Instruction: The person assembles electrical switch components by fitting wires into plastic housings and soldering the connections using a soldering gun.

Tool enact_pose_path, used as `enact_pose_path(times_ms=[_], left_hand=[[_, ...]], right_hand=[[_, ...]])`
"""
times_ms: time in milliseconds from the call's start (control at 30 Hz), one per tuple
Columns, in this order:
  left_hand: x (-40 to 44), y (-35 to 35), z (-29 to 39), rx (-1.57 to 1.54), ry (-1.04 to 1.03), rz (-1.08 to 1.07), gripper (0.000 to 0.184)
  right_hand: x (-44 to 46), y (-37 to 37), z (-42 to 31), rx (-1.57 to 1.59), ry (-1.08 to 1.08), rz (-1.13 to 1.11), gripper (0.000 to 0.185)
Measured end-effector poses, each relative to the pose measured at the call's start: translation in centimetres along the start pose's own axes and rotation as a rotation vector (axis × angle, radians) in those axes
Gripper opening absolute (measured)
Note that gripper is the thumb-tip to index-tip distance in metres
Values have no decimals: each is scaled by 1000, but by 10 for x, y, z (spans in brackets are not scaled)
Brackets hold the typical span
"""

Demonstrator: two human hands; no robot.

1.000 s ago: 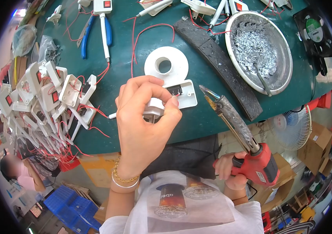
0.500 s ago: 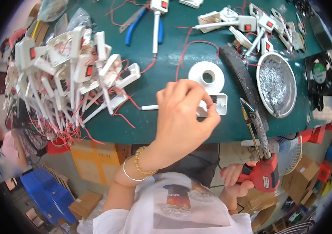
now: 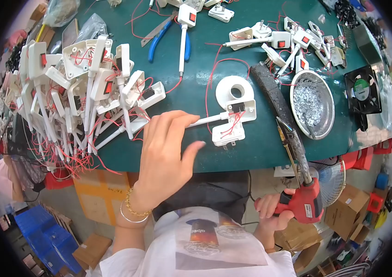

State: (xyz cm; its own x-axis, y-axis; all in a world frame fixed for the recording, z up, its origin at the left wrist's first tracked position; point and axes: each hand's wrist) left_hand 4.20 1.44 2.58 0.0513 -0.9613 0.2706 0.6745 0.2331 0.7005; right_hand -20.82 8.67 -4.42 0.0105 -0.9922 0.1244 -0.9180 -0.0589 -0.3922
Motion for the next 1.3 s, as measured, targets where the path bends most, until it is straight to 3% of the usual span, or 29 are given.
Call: enact_pose_path(times_ms=[133,433,500,567,633,767,800,900,967,1033,1300], left_hand=[[3,-14,-12,173,-63,26,13],[-2,13,14,-36,-109,167,15],[-1,23,15,18,-234,269,22],[-1,42,13,87,-229,345,19],[6,64,9,160,-209,462,16],[22,112,-12,359,-155,800,13],[21,120,-16,309,8,779,15],[12,126,-30,505,-18,770,16],[1,114,-30,466,-24,743,16],[-8,103,-30,380,118,707,15],[16,88,-48,337,-73,646,21]], right_hand=[[4,-1,-2,-4,16,-15,59],[7,9,-5,27,136,24,61],[8,9,1,69,155,52,61],[11,4,5,125,152,0,61],[12,2,4,33,171,103,58],[15,-3,2,33,184,46,56],[16,-3,2,43,170,48,55],[15,-7,2,44,156,74,54],[15,-9,0,28,146,109,54],[16,-8,0,35,146,69,54],[15,0,2,58,110,65,51]])
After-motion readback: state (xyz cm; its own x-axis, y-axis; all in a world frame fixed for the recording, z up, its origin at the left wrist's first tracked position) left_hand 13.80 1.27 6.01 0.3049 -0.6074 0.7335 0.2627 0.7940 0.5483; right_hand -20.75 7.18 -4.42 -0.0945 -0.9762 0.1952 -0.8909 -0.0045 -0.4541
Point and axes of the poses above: each hand's wrist, its own x-axis towards the middle knuckle, its own y-axis out of the back of the hand, z = x × y, and after that the axes turned 5 degrees about -x, right-handed
